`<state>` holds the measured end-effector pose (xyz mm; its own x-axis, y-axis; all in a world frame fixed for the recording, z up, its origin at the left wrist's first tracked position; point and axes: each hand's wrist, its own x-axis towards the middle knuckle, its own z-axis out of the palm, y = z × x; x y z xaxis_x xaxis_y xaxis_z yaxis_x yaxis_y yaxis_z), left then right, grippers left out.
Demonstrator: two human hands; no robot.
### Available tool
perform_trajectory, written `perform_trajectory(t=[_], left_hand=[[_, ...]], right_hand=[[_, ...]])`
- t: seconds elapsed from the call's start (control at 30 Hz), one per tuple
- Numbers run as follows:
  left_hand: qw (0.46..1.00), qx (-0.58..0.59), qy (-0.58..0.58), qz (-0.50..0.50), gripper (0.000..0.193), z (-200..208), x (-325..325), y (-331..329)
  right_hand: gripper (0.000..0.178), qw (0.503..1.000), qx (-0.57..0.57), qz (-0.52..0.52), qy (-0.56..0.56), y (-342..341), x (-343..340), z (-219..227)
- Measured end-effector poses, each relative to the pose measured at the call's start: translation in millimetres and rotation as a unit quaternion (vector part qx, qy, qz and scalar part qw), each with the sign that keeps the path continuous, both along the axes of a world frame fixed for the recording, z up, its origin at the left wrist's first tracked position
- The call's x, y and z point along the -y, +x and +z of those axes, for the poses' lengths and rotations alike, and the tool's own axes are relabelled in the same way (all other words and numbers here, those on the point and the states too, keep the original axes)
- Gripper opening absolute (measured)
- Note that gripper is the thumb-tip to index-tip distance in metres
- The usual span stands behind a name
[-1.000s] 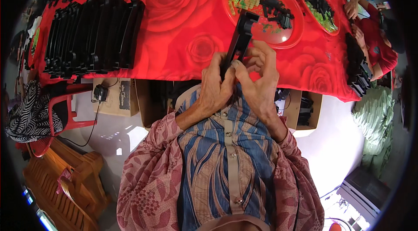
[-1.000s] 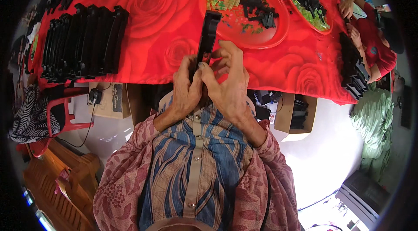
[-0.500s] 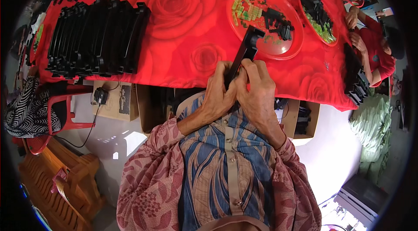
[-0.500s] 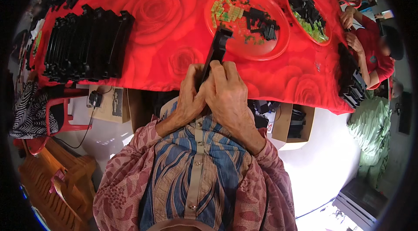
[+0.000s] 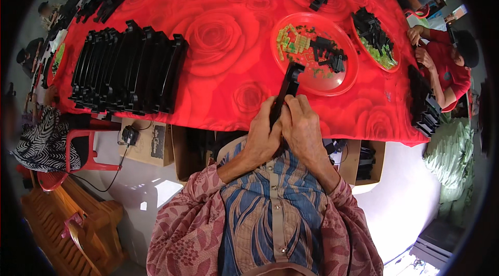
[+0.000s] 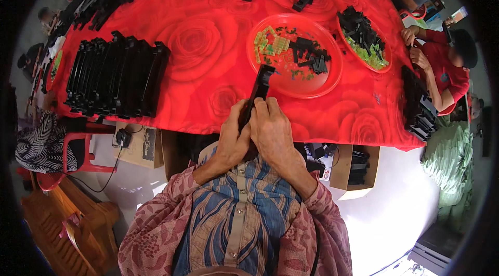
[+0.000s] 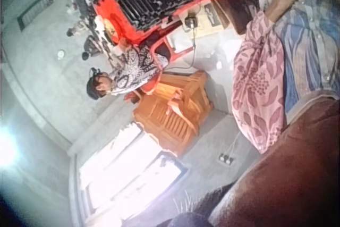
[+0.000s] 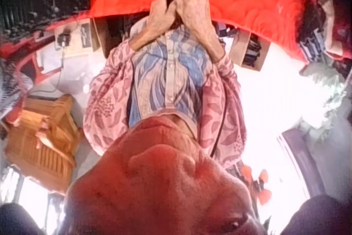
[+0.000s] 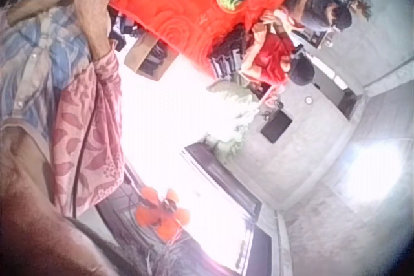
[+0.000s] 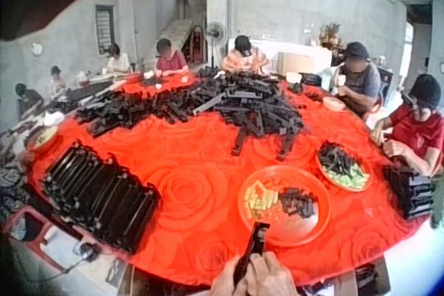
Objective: Assembling black plastic components by inserting small colored pieces and internal parts into a housing.
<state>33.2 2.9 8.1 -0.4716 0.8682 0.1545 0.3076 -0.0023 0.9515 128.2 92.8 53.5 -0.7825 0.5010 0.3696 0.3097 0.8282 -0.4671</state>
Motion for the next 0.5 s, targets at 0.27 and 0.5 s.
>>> perform_trajectory(t=[0.27,0.5], left_hand=[[0.925,0.376,-0.003,-0.050,0.036,0.0,1.3,-6.7],[0.919,0.393,0.000,-0.041,0.025,-7.7,-0.3,-7.4]], right_hand=[[0.024,0.989,-0.072,-0.056,-0.120,3.4,-0.1,-8.2],[0.020,0.989,-0.070,-0.048,-0.123,7.5,-2.6,-6.9]])
